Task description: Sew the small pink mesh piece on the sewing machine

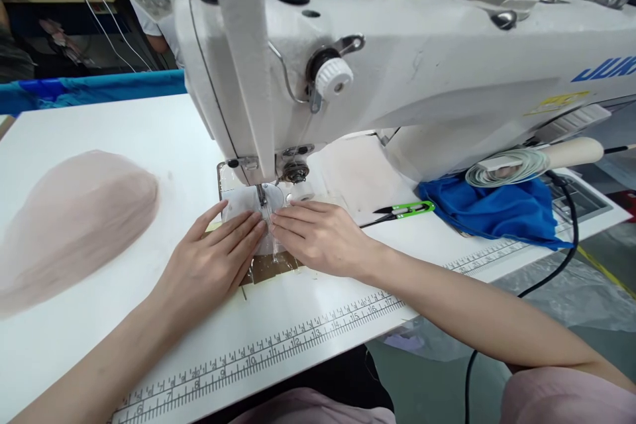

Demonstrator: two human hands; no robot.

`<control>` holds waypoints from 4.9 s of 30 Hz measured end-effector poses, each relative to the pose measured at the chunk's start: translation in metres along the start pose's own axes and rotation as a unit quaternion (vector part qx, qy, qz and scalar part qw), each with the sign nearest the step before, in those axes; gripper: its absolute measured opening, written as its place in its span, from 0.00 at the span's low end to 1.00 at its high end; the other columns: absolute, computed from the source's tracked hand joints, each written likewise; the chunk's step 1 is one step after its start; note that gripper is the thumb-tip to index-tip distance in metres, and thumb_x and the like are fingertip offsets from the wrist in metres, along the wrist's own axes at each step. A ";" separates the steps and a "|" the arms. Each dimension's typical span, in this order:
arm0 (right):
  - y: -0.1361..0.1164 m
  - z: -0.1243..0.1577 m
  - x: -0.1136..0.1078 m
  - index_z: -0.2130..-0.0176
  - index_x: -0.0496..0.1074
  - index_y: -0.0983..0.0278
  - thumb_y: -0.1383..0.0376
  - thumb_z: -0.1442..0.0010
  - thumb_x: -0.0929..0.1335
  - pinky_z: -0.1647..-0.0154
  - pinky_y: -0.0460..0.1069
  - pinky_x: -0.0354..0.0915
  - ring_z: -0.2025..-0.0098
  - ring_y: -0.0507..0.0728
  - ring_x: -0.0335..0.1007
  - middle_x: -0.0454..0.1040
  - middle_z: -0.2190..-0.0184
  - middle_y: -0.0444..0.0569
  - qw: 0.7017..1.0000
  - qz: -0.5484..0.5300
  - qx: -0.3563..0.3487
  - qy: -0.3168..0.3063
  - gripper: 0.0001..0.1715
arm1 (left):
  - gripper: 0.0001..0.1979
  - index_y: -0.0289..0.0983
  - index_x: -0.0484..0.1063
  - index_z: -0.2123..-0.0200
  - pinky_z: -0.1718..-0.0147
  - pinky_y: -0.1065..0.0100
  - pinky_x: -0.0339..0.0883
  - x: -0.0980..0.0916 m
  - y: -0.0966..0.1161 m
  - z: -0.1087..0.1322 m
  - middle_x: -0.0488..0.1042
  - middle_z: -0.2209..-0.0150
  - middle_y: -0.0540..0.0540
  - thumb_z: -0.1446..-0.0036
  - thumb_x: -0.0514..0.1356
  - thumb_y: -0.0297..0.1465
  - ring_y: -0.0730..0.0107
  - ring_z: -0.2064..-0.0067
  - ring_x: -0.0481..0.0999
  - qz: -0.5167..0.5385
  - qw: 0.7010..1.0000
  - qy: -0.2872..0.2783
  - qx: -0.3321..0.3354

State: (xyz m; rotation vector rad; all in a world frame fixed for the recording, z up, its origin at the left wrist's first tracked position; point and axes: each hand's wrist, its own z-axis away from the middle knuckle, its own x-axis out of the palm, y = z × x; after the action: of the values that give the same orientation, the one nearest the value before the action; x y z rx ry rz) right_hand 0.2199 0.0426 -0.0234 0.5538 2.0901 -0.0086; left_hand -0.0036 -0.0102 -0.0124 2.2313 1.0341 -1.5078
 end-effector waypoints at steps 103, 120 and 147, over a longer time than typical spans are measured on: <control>0.009 -0.015 -0.027 0.66 0.78 0.64 0.68 0.40 0.71 0.74 0.43 0.61 0.75 0.46 0.66 0.77 0.70 0.41 0.785 -0.492 0.331 -0.178 0.04 | 0.07 0.39 0.62 0.72 0.69 0.70 0.65 -0.038 0.005 -0.007 0.75 0.64 0.49 0.42 0.56 0.31 0.71 0.63 0.73 0.367 0.840 0.008 -0.399; -0.011 -0.022 -0.021 0.62 0.67 0.63 0.72 0.44 0.69 0.72 0.45 0.64 0.73 0.46 0.67 0.71 0.67 0.41 0.681 -0.623 0.370 -0.103 0.10 | 0.13 0.39 0.69 0.66 0.74 0.75 0.60 -0.035 0.011 -0.013 0.68 0.72 0.52 0.49 0.66 0.40 0.74 0.71 0.66 0.582 0.629 -0.091 -0.507; -0.011 -0.016 -0.015 0.68 0.74 0.65 0.66 0.44 0.72 0.78 0.41 0.70 0.77 0.48 0.75 0.75 0.75 0.41 0.595 -0.689 0.408 -0.071 0.04 | 0.05 0.40 0.71 0.64 0.68 0.70 0.64 -0.034 0.018 -0.016 0.76 0.62 0.50 0.40 0.55 0.30 0.71 0.64 0.73 0.357 0.855 -0.028 -0.375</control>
State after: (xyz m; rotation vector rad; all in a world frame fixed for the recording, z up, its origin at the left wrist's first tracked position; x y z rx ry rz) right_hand 0.2098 0.0302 -0.0047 -0.7134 1.7143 -1.8825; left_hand 0.0129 -0.0282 0.0211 1.6754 0.5133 -0.6654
